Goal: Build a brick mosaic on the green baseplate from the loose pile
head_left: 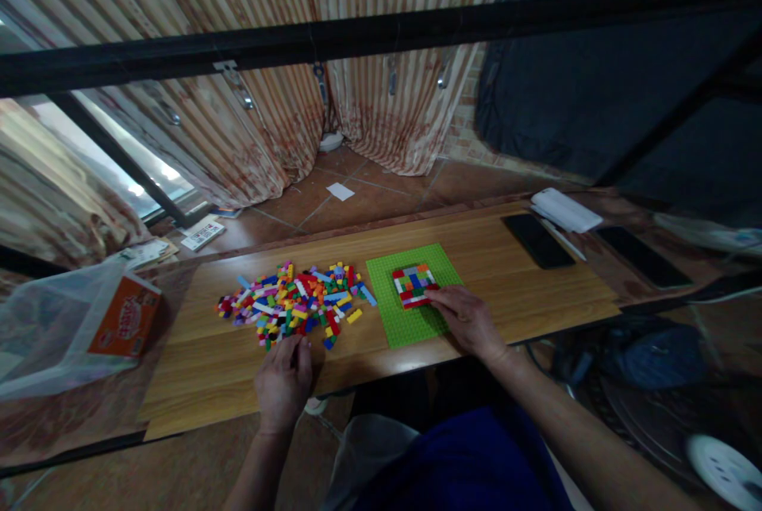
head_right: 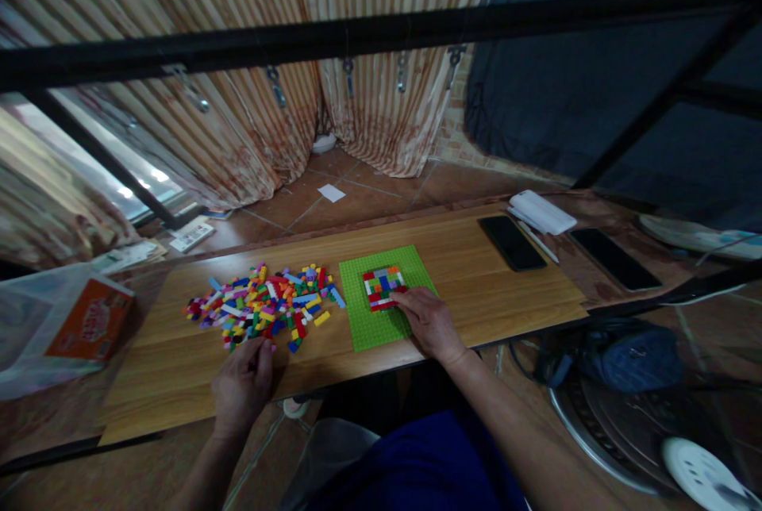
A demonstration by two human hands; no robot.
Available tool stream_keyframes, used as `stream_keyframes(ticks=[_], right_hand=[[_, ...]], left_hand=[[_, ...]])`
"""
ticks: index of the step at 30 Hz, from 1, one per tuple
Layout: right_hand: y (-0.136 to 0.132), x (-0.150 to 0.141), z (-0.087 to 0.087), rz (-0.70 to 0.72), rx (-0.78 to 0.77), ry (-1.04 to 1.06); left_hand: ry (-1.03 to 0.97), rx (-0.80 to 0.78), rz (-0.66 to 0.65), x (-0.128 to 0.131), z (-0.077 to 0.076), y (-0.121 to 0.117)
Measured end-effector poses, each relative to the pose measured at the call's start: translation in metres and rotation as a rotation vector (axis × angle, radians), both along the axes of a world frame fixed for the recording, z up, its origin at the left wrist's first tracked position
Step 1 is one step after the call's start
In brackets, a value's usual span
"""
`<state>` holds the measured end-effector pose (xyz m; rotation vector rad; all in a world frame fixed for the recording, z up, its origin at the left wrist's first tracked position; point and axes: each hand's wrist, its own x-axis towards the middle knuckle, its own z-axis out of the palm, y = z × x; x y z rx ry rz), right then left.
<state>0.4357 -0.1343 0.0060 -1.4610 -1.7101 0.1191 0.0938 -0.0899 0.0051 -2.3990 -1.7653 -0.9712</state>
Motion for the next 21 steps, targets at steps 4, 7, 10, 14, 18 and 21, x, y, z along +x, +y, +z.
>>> stream_keyframes(ticks=[4,7,10,14,18,21], right_hand=[[-0.001,0.0,0.003,-0.014,-0.046,0.035],[-0.005,-0.005,0.01,-0.02,-0.045,0.031],[-0.011,-0.024,0.018,-0.01,-0.03,0.031],[-0.01,-0.068,0.017,0.143,-0.087,0.031],[0.006,-0.111,0.006,0.222,-0.115,0.078],[0.02,-0.131,0.003,0.256,-0.159,0.076]], left_hand=[[-0.01,-0.008,-0.007,0.0,0.001,0.0],[0.002,-0.022,-0.006,0.0,0.001,-0.001],[0.0,-0.038,-0.003,0.001,0.002,-0.002],[-0.009,-0.04,-0.004,0.003,0.003,-0.003],[-0.023,-0.036,-0.014,0.003,0.003,-0.003],[-0.025,-0.052,-0.013,0.003,0.002,-0.004]])
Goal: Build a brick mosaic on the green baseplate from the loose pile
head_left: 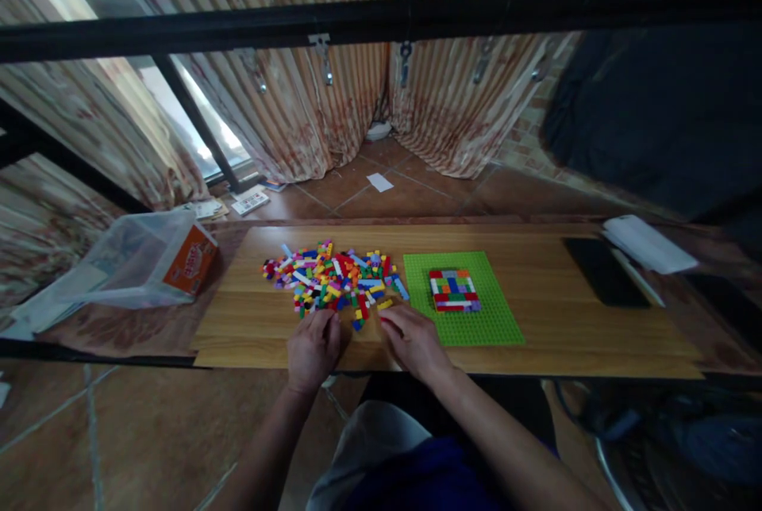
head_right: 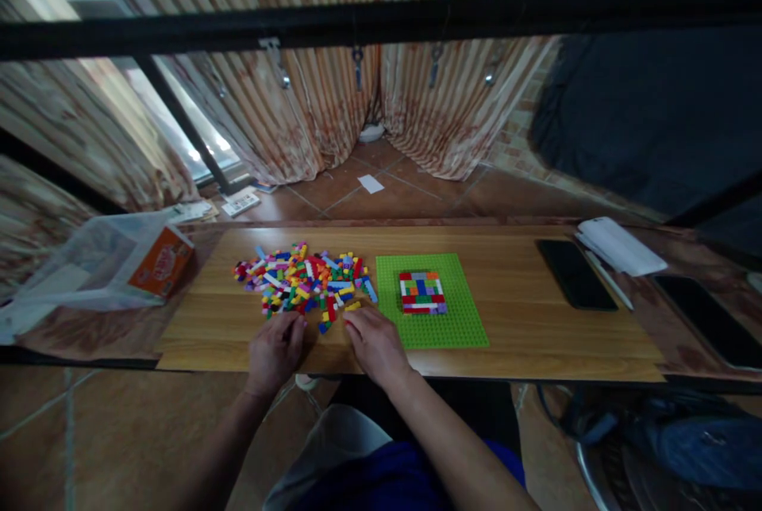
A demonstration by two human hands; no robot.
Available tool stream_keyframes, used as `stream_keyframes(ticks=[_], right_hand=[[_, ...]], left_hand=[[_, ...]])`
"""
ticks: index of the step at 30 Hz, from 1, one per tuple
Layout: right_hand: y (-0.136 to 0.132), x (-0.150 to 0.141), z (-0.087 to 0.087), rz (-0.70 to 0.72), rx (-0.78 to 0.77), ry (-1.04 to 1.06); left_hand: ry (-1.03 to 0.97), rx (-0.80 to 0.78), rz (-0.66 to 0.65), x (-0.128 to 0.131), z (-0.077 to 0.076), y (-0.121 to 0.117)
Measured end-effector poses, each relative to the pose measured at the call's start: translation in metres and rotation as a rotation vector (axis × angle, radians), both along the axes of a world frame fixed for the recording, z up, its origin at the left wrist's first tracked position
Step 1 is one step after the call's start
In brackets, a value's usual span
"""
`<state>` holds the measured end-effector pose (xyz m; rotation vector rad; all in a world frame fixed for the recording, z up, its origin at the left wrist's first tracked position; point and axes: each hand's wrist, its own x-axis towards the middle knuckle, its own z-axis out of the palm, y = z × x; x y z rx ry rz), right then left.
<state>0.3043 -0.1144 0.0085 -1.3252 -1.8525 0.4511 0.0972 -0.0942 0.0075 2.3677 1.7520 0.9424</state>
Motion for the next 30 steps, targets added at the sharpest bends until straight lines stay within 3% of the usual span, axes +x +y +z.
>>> stream_keyframes(ticks=[12,25,30], right_hand=[[0.035,0.003,0.005,-0.098,-0.013,-0.142],[0.053,-0.003,0.012,0.009,-0.1,-0.324],[0.051,0.001,0.008,0.001,-0.053,-0.285]], left_hand=[[-0.068,-0.033,-0.013,0.0,0.001,-0.003],[-0.054,-0.043,-0.01,-0.001,-0.004,-0.003],[-0.188,-0.052,-0.019,-0.002,-0.001,-0.006]])
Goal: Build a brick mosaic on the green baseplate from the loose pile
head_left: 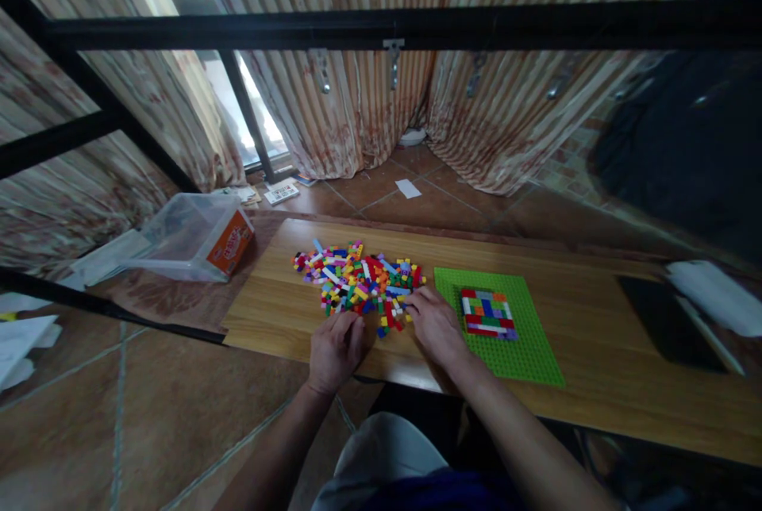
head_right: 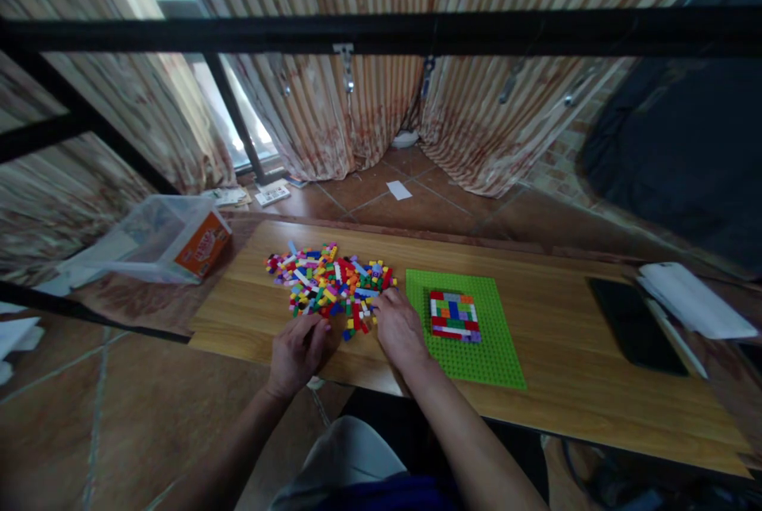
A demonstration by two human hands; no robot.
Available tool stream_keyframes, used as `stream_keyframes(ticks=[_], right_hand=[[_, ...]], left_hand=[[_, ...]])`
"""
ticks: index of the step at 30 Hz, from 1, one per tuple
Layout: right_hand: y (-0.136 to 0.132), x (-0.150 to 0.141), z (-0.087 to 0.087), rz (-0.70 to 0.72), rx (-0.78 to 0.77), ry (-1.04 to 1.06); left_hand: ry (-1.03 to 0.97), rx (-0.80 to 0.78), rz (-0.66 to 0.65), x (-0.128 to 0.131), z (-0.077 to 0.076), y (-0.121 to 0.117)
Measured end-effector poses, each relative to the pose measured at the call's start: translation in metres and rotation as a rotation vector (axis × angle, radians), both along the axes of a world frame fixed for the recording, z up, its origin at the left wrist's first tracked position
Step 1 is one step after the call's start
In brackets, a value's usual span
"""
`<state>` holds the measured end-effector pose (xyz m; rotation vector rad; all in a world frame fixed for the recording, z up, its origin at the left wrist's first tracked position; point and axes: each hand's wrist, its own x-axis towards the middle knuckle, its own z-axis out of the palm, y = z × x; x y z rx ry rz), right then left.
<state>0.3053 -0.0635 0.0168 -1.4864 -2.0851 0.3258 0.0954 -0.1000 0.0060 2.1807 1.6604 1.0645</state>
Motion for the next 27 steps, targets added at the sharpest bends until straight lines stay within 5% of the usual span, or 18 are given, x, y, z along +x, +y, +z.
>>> stream_keyframes(ticks=[8,15,27], right_hand=[[-0.005,-0.025,0.009,0.031,0.02,0.106],[0.003,-0.05,0.006,0.071,0.013,-0.045],[0.008,-0.049,0.009,0.062,-0.002,-0.029]], left_hand=[[-0.125,0.027,0.034,-0.001,0.004,-0.007],[-0.149,0.059,0.04,-0.002,0.001,-0.008],[-0.059,0.186,-0.138,-0.001,-0.005,-0.009]])
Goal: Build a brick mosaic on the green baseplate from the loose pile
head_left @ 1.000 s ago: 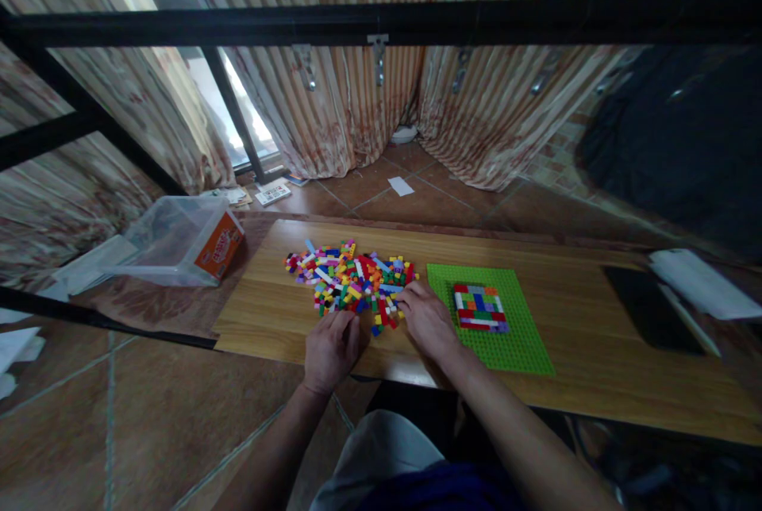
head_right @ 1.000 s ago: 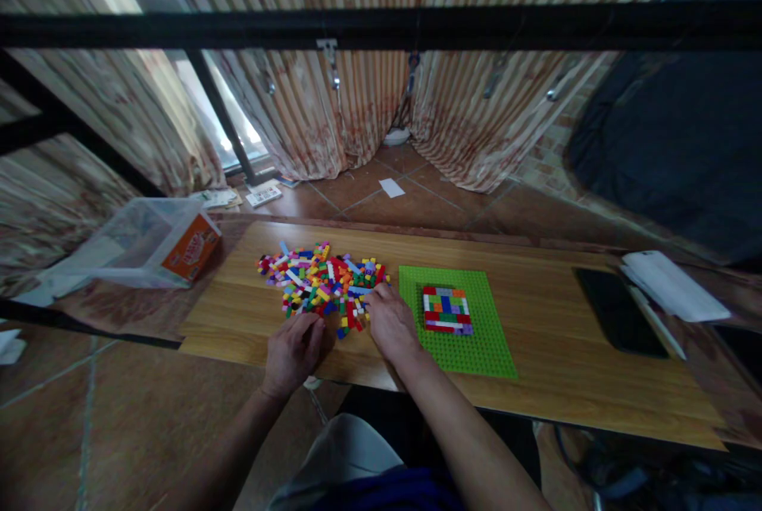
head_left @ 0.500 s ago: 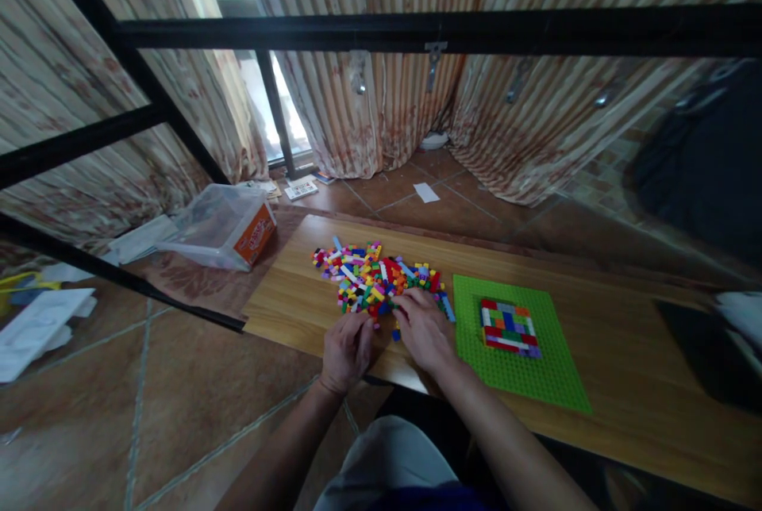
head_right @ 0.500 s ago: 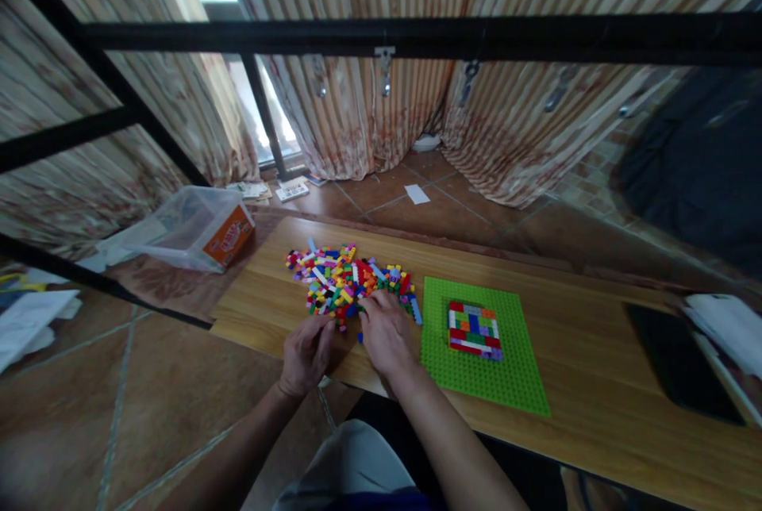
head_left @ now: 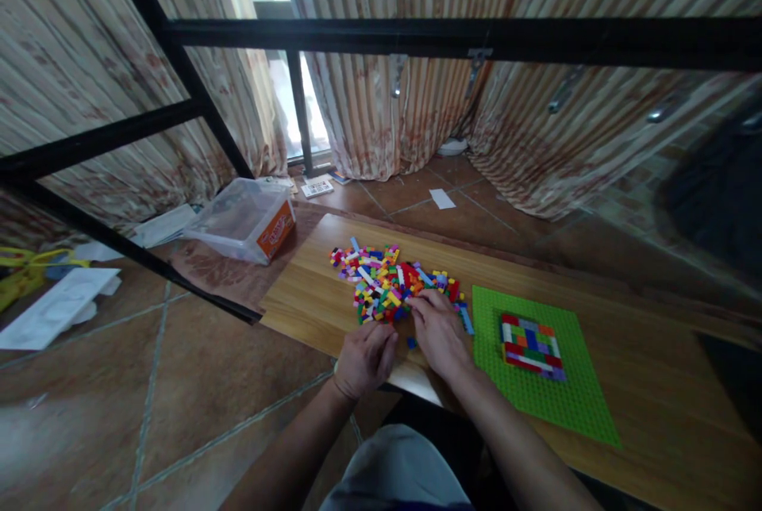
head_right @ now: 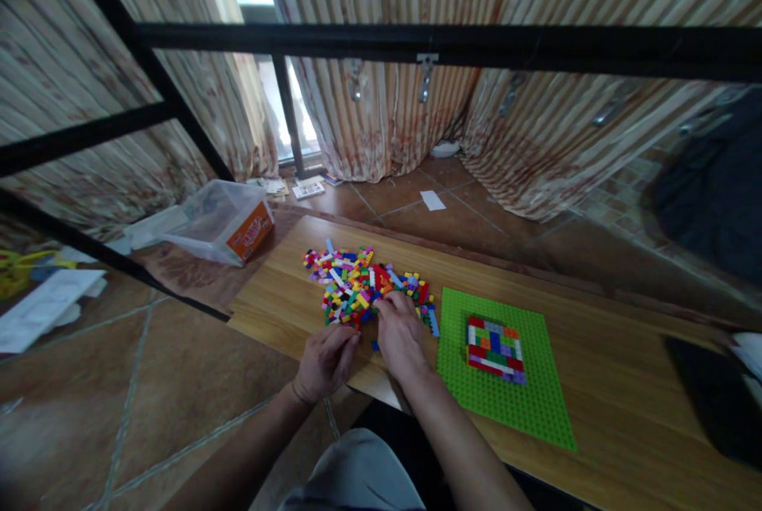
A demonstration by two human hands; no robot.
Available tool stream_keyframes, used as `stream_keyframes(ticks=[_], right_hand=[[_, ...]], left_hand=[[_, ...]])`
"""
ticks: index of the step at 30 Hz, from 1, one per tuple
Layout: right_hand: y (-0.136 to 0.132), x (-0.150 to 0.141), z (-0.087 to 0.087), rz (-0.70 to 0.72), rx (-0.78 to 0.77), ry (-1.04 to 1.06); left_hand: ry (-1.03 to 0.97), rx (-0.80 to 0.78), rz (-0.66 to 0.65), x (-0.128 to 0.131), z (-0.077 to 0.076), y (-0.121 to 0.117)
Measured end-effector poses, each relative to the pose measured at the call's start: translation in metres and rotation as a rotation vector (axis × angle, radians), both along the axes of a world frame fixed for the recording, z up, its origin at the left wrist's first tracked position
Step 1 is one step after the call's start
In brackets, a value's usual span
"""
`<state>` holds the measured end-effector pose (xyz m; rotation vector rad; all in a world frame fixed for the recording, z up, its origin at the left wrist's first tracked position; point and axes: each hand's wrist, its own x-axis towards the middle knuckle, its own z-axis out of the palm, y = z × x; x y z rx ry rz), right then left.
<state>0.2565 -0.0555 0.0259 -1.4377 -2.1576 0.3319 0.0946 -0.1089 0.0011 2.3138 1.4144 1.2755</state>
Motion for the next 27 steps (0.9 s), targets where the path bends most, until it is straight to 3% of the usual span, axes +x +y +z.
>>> stream_keyframes(ticks=[6,12,27], right_hand=[[0.008,-0.028,0.011,0.152,-0.002,0.063],[0.027,-0.039,0.014,0.233,-0.064,-0.039],[0.042,-0.046,0.021,0.258,-0.115,-0.218]], left_hand=[[-0.001,-0.048,-0.059,0.0,0.004,-0.001],[-0.066,-0.087,-0.041,-0.001,0.006,0.0],[-0.02,-0.033,0.008,-0.007,0.011,0.005]])
